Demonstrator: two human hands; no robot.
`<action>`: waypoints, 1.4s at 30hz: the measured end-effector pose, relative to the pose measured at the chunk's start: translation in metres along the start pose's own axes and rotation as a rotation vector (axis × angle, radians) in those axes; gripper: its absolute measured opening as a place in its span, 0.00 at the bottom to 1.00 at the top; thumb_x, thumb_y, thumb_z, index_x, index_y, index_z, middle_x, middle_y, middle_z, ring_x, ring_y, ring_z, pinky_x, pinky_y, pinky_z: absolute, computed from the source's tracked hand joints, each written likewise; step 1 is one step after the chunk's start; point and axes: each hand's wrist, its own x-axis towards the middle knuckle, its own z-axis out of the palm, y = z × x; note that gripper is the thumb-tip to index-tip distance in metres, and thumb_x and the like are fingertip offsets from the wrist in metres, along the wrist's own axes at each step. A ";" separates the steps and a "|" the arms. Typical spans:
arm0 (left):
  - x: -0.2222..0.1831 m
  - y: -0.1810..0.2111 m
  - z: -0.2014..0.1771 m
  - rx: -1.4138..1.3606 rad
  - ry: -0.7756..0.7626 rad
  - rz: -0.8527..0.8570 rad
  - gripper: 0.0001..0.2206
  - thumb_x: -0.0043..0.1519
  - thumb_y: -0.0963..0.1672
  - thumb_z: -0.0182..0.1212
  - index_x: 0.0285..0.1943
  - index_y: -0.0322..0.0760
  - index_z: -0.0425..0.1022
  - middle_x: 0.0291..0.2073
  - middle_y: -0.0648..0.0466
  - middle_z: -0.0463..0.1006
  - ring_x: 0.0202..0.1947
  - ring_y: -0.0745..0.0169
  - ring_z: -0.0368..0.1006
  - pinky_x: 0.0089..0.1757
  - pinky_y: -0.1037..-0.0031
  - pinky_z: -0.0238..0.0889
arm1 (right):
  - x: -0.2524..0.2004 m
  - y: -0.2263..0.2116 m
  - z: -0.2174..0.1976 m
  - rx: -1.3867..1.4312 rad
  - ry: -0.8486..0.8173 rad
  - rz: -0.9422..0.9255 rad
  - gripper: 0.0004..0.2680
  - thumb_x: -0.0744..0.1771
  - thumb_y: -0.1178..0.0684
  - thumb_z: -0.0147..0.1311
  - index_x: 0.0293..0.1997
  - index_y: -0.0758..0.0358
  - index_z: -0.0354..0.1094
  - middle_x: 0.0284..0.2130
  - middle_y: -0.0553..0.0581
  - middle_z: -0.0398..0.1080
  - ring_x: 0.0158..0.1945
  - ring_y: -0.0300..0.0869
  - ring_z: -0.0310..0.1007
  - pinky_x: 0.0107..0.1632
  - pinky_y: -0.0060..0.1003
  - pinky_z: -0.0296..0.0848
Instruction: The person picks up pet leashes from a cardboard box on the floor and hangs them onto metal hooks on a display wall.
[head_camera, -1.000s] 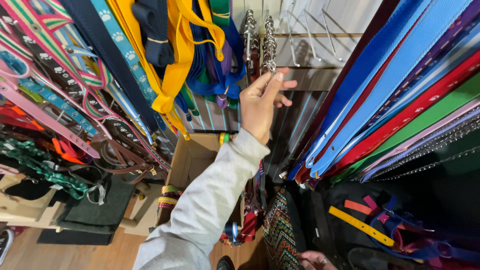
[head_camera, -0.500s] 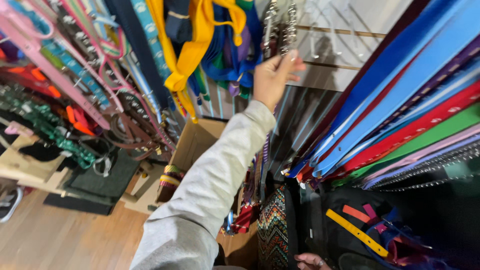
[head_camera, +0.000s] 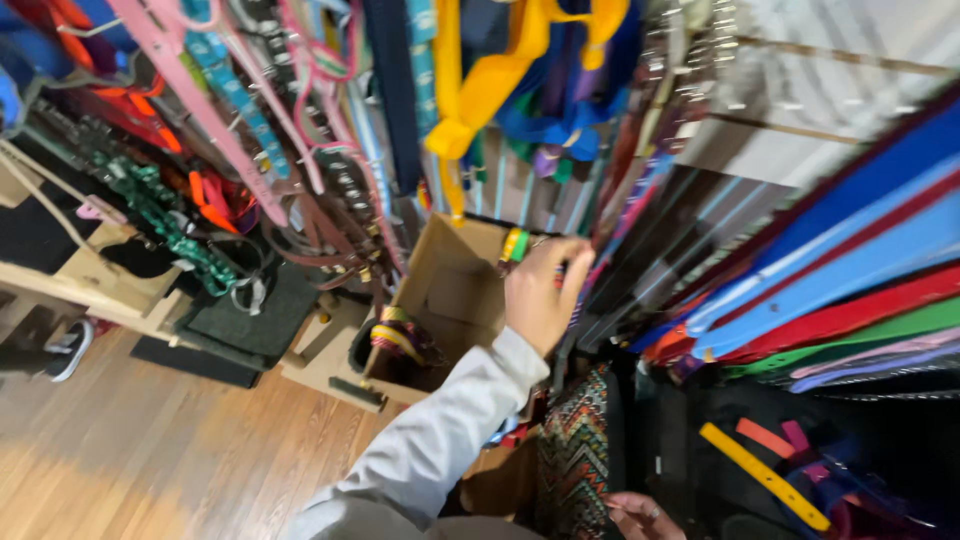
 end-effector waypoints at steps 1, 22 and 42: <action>-0.011 -0.003 -0.011 0.050 -0.015 0.034 0.11 0.69 0.48 0.56 0.48 0.38 0.78 0.44 0.52 0.83 0.44 0.53 0.80 0.45 0.64 0.70 | -0.016 -0.030 0.041 -0.196 0.285 -0.078 0.07 0.65 0.59 0.64 0.44 0.70 0.84 0.36 0.60 0.87 0.38 0.40 0.81 0.47 0.29 0.69; -0.180 -0.283 -0.151 0.889 -0.518 -0.004 0.15 0.63 0.43 0.47 0.57 0.45 0.74 0.55 0.51 0.69 0.50 0.47 0.64 0.47 0.57 0.61 | -0.018 -0.100 0.227 -0.560 0.070 0.429 0.08 0.69 0.55 0.57 0.51 0.52 0.81 0.49 0.48 0.83 0.57 0.36 0.80 0.53 0.38 0.72; -0.153 -0.179 -0.224 0.042 -0.012 -0.560 0.10 0.68 0.43 0.54 0.55 0.38 0.76 0.45 0.47 0.79 0.40 0.59 0.75 0.41 0.71 0.74 | -0.008 -0.085 0.254 -0.518 -0.160 0.110 0.09 0.68 0.54 0.54 0.51 0.56 0.79 0.49 0.48 0.83 0.53 0.35 0.82 0.59 0.32 0.76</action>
